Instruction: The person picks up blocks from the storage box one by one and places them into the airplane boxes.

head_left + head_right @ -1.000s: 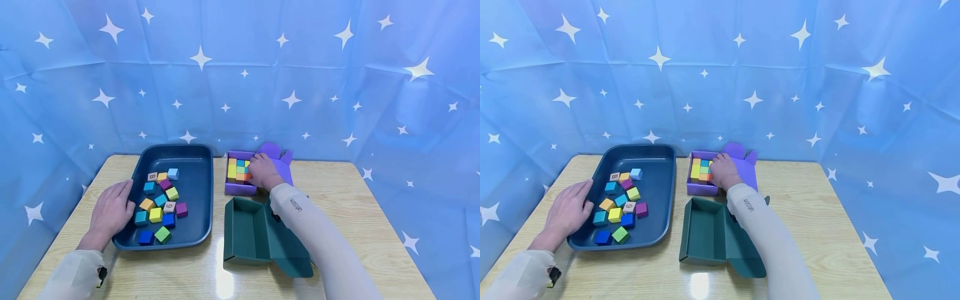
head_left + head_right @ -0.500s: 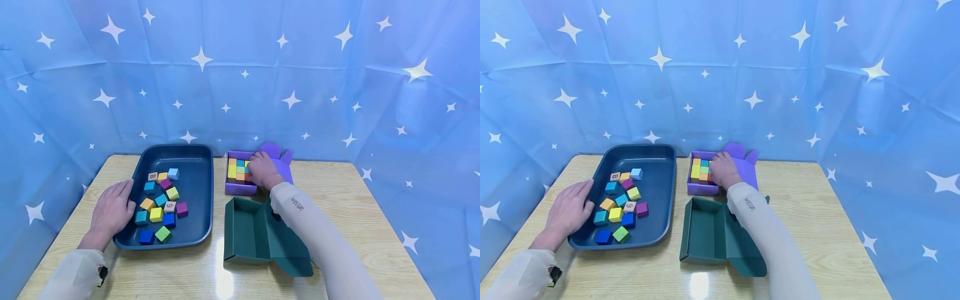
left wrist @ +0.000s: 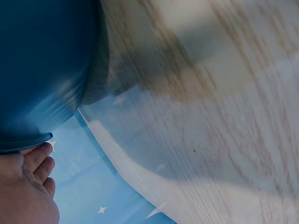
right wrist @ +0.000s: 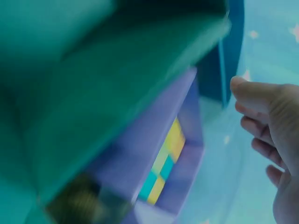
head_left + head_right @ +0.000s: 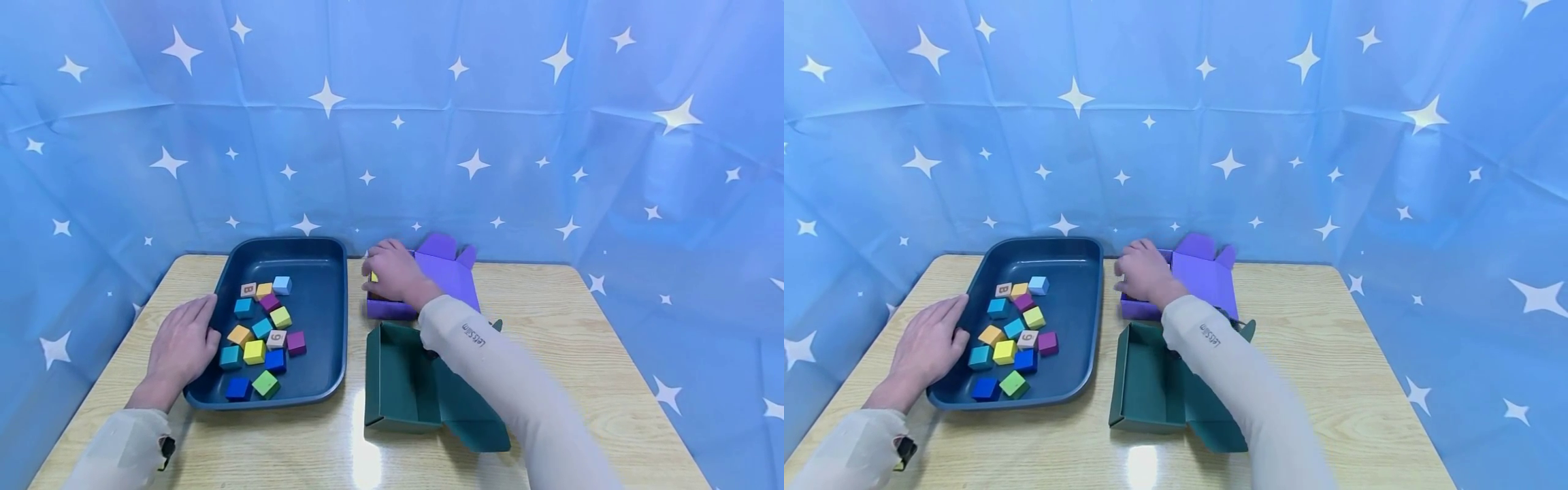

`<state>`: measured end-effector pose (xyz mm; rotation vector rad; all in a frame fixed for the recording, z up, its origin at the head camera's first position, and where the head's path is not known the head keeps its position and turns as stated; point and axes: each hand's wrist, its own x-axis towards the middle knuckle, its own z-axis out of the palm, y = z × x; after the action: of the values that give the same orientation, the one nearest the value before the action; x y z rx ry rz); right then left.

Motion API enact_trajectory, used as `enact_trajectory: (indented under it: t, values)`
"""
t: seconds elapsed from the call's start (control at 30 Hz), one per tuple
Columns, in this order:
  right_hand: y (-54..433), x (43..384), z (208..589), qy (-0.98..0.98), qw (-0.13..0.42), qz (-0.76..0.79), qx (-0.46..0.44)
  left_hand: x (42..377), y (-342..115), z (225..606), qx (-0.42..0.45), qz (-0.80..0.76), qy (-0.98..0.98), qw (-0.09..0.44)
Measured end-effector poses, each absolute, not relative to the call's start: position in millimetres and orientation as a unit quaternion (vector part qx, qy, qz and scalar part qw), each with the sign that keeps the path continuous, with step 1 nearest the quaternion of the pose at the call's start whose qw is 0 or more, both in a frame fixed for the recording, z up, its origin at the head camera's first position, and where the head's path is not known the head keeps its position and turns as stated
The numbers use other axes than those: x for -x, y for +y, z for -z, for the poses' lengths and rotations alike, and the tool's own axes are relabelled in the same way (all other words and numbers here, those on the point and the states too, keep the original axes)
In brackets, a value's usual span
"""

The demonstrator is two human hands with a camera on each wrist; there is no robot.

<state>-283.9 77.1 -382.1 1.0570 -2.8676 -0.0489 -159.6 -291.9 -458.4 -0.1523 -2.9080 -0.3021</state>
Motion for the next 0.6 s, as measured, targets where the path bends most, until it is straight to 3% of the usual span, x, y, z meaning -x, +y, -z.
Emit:
enact_trajectory:
  t: [0.6]
  values:
    - [-17,238,400,-0.884,-0.044,-0.003,-0.466,159,-292,458,0.052,0.098,-0.988,0.109]
